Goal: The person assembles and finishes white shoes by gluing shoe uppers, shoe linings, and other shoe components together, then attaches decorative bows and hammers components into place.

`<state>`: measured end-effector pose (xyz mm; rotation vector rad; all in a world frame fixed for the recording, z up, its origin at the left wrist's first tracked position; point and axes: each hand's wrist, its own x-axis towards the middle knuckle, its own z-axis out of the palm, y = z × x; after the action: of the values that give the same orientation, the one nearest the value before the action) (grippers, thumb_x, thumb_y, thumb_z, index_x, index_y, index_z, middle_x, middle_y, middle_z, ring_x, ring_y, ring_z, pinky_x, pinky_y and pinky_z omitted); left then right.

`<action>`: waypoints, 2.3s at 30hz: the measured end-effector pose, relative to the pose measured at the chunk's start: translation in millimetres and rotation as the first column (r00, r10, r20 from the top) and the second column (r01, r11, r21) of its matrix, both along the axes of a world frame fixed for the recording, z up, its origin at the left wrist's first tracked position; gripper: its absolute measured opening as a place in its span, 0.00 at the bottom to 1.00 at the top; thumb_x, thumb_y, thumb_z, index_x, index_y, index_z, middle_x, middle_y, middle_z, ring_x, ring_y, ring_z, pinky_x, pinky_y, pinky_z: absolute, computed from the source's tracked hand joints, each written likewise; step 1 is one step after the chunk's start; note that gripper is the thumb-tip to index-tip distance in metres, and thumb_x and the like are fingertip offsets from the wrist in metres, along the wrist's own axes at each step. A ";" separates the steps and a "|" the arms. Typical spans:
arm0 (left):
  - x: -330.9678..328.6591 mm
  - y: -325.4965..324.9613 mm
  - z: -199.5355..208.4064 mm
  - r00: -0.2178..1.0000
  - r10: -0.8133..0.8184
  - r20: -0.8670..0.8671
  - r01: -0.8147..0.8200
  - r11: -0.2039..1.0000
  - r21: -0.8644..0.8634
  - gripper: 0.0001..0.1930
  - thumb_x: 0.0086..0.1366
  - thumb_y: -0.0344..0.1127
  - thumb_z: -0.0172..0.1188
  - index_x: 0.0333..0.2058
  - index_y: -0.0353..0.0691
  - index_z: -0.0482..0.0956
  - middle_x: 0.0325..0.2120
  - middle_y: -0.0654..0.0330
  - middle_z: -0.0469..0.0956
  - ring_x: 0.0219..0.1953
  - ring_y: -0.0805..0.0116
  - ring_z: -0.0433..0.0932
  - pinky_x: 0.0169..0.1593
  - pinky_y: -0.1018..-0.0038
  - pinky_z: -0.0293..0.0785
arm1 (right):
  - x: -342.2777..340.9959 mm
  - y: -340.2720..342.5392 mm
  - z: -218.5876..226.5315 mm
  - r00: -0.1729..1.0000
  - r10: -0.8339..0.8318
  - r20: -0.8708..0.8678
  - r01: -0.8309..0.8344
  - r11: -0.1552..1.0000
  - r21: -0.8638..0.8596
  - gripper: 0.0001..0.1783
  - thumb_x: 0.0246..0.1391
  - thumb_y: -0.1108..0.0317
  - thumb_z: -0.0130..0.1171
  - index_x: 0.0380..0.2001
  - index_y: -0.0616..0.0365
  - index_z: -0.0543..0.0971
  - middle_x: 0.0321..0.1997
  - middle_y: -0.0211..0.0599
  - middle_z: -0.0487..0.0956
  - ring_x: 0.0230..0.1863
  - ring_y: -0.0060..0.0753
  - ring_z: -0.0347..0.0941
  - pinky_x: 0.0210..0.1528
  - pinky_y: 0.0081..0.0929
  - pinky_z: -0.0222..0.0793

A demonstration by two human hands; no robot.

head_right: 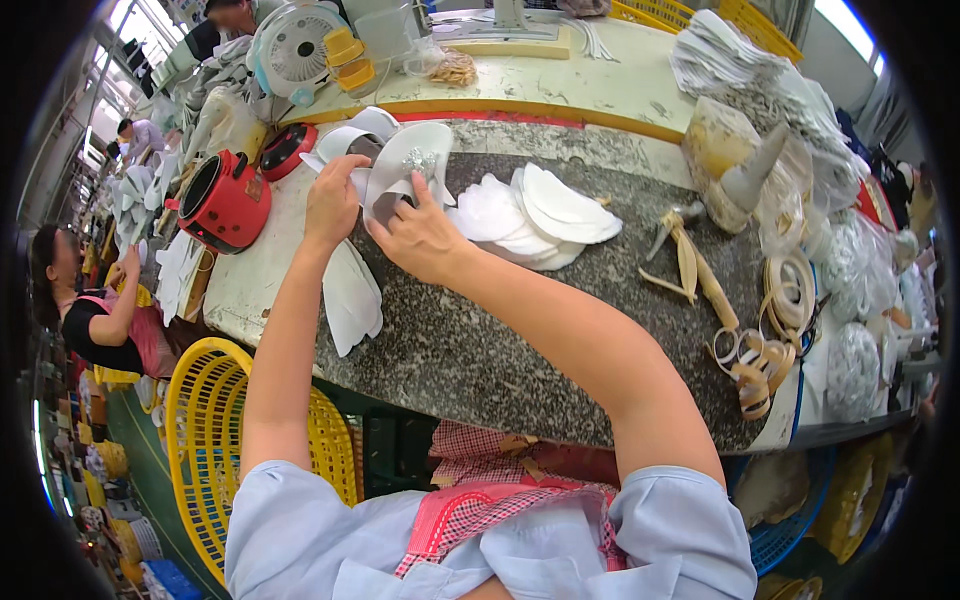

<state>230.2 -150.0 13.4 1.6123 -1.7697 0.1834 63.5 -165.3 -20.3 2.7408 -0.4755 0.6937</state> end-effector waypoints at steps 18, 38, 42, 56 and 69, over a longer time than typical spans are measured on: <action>51.8 9.3 36.6 0.924 -0.114 0.365 0.200 0.958 -0.207 0.14 0.51 0.32 0.57 0.39 0.46 0.75 0.42 0.64 0.74 0.44 0.68 0.71 0.50 0.70 0.58 | -47.7 -98.7 123.9 0.861 -0.005 0.509 -0.486 0.289 0.825 0.06 0.40 0.68 0.57 0.21 0.60 0.76 0.17 0.22 0.71 0.19 0.11 0.61 0.22 0.10 0.54; 22.6 32.0 30.2 0.973 -0.112 0.202 0.125 0.991 -0.050 0.17 0.39 0.32 0.67 0.30 0.41 0.72 0.32 0.61 0.74 0.39 0.58 0.69 0.42 0.66 0.63 | -104.0 -20.3 102.1 0.845 -0.272 0.460 -0.428 0.170 0.888 0.08 0.43 0.69 0.57 0.25 0.64 0.76 0.22 0.29 0.75 0.26 0.13 0.68 0.28 0.14 0.62; 78.8 31.6 27.3 0.922 -0.095 0.376 0.136 0.987 -0.084 0.14 0.43 0.30 0.64 0.30 0.39 0.71 0.33 0.55 0.73 0.42 0.55 0.69 0.41 0.66 0.65 | -174.0 -27.1 104.5 0.586 -0.375 0.718 -0.714 0.180 0.677 0.12 0.46 0.67 0.53 0.32 0.64 0.74 0.27 0.34 0.75 0.26 0.17 0.69 0.27 0.17 0.64; -108.9 65.4 45.2 0.972 -0.206 0.109 0.198 0.977 0.080 0.12 0.45 0.36 0.65 0.21 0.35 0.72 0.20 0.54 0.73 0.25 0.55 0.71 0.31 0.69 0.68 | -219.0 22.8 69.5 0.400 -0.789 0.466 -0.868 -0.162 0.470 0.15 0.61 0.61 0.37 0.39 0.62 0.66 0.23 0.28 0.61 0.23 0.18 0.57 0.17 0.13 0.51; -193.3 69.5 5.9 0.497 -0.866 -0.044 0.864 0.490 0.119 0.26 0.46 0.50 0.61 0.41 0.41 0.71 0.38 0.60 0.73 0.39 0.63 0.71 0.45 0.67 0.62 | -226.9 52.6 41.7 0.262 -0.728 0.634 -0.916 -0.394 -0.074 0.15 0.59 0.60 0.42 0.33 0.64 0.69 0.21 0.34 0.68 0.23 0.26 0.64 0.27 0.23 0.66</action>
<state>36.9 -80.5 19.3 0.5776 -2.4280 -0.4140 -163.4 -112.7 21.4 -0.3711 -0.0007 -0.9406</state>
